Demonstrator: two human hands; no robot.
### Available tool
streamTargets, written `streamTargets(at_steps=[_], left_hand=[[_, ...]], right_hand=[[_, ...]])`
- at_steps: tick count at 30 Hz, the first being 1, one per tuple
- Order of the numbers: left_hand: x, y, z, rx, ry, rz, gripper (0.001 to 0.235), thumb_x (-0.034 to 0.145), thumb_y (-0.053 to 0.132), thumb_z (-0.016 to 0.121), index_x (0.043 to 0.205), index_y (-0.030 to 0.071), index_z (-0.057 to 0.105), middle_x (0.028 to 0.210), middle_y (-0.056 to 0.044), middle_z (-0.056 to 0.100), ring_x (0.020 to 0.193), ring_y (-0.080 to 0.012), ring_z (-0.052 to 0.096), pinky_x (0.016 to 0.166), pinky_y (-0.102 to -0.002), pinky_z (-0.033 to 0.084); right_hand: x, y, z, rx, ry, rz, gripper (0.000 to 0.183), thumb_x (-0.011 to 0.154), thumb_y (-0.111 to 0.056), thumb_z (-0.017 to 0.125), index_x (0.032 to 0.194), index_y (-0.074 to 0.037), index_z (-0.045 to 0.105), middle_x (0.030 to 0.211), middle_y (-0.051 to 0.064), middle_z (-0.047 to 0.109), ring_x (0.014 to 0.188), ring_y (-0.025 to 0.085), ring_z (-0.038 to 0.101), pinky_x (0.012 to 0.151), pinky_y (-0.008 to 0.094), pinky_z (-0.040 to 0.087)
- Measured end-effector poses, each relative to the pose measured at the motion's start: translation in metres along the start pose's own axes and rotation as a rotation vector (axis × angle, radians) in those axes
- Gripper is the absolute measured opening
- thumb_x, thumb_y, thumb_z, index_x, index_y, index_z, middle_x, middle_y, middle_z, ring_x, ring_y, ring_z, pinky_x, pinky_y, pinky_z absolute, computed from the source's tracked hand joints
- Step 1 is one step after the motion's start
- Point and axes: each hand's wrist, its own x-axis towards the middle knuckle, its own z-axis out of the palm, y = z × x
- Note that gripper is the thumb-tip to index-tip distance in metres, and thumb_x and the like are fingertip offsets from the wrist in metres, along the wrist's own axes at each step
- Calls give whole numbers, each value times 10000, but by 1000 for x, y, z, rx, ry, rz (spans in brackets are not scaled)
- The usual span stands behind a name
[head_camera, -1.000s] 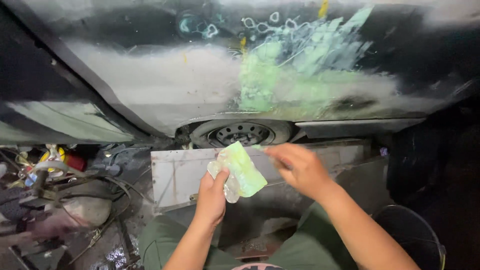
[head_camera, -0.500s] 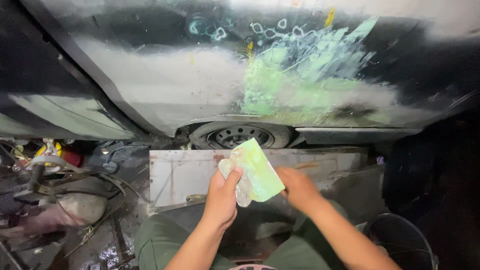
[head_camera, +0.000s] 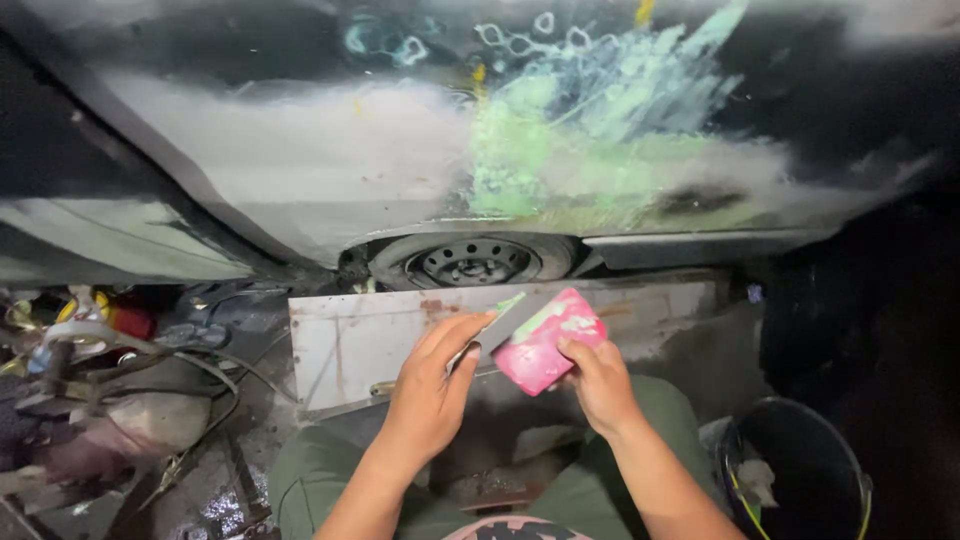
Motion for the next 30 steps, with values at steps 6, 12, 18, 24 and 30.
streamTargets(at_steps=[6,12,18,24,30], left_hand=[[-5,-8,12,158,-196,0,433,936,48,500,1354,107,596,1312,-96,634,1186,-310,591,1005,-401,460],[-4,-12,7,144,-215,49,584,794,-46,503,1353,82,611,1276,-103,639,1214,-303,577,1042,-407,463],[-6,-24,5,161,-237,92,543,810,-20,511,1333,73,622,1259,-104,658,1151,-314,593,1000,-412,475],[-36,-96,33,135,-292,-220,444,930,100,458,1339,62,626,1333,-110,697,1215,-304,627,1050,-415,460],[-27,-51,39,-551,46,-971,360,974,179,492,1307,85,589,942,-149,716,552,-280,662,546,-371,526]], right_hand=[[-1,-12,19,-6,-68,5,109,918,-140,626,828,-183,582,695,-68,527,600,53,462,501,234,298],[1,-17,25,192,-69,69,53,949,-96,629,967,-74,674,874,22,709,769,133,670,675,282,539],[1,-8,16,269,-51,103,56,924,-83,624,966,-104,653,832,6,685,721,126,661,665,312,571],[-4,-64,6,195,-125,-51,125,938,-130,651,1026,-43,668,922,126,760,773,216,726,649,328,573],[-47,-176,27,-781,-380,-711,208,984,-163,568,1060,-29,708,1163,102,671,1092,234,675,1042,364,492]])
